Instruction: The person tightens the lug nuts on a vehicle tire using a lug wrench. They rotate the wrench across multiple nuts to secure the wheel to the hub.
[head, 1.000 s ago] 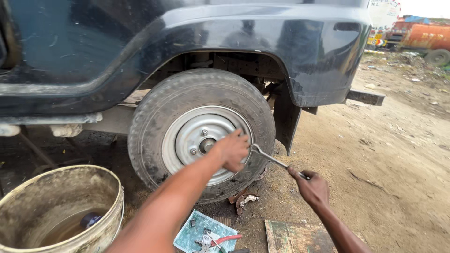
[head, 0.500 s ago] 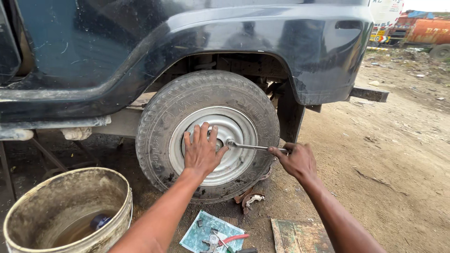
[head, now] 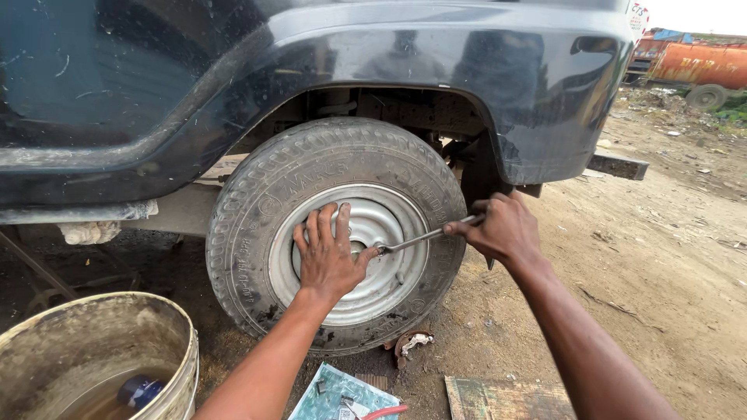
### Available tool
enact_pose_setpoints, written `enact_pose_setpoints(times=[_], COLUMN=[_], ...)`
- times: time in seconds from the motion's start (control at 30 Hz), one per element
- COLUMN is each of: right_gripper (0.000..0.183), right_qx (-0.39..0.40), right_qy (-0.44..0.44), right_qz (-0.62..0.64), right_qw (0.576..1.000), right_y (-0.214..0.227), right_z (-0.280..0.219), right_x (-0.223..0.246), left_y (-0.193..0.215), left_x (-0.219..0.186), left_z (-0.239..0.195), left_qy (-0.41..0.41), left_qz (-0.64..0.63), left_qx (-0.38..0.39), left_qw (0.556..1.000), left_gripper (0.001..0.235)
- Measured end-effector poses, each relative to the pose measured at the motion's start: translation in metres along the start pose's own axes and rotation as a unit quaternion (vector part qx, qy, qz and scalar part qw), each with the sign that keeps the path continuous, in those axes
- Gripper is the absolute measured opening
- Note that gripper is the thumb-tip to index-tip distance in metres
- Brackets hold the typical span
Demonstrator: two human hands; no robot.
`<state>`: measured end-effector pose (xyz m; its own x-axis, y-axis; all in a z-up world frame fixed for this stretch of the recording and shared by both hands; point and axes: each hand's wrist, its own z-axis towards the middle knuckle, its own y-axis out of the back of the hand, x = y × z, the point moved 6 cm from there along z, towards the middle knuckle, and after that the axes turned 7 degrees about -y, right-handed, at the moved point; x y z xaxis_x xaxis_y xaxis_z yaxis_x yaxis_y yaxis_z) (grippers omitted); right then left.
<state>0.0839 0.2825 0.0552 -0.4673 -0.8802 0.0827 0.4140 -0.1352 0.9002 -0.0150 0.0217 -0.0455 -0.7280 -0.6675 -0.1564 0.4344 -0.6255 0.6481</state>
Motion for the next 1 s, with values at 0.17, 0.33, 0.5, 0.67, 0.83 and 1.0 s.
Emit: enact_pose_setpoints(times=[0.17, 0.33, 0.5, 0.67, 0.83, 1.0], right_gripper=[0.082, 0.079, 0.077, 0.081, 0.083, 0.086], right_qx=[0.108, -0.130, 0.044, 0.142, 0.049, 0.163], right_qy=[-0.069, 0.060, -0.112, -0.242, -0.226, -0.290], right_qz=[-0.010, 0.036, 0.082, 0.270, 0.365, 0.415], right_qw=[0.992, 0.989, 0.989, 0.921, 0.902, 0.847], right_y=[-0.040, -0.058, -0.145, -0.248, -0.317, -0.354], right_z=[-0.004, -0.030, -0.053, -0.134, -0.187, -0.202], right_x=[-0.019, -0.021, -0.056, -0.038, 0.017, 0.030], left_y=[-0.005, -0.002, -0.003, -0.010, 0.000, -0.005], left_x=[0.003, 0.000, -0.004, -0.011, -0.007, 0.002], left_z=[0.005, 0.007, 0.009, 0.009, 0.010, 0.010], left_qy=[0.007, -0.017, -0.091, -0.230, -0.351, -0.351], left_qz=[0.003, 0.014, 0.040, 0.158, 0.228, 0.228], left_qx=[-0.003, -0.009, 0.016, 0.085, 0.056, 0.067], left_qw=[1.000, 1.000, 0.995, 0.957, 0.906, 0.906], left_gripper=[0.094, 0.093, 0.090, 0.096, 0.094, 0.096])
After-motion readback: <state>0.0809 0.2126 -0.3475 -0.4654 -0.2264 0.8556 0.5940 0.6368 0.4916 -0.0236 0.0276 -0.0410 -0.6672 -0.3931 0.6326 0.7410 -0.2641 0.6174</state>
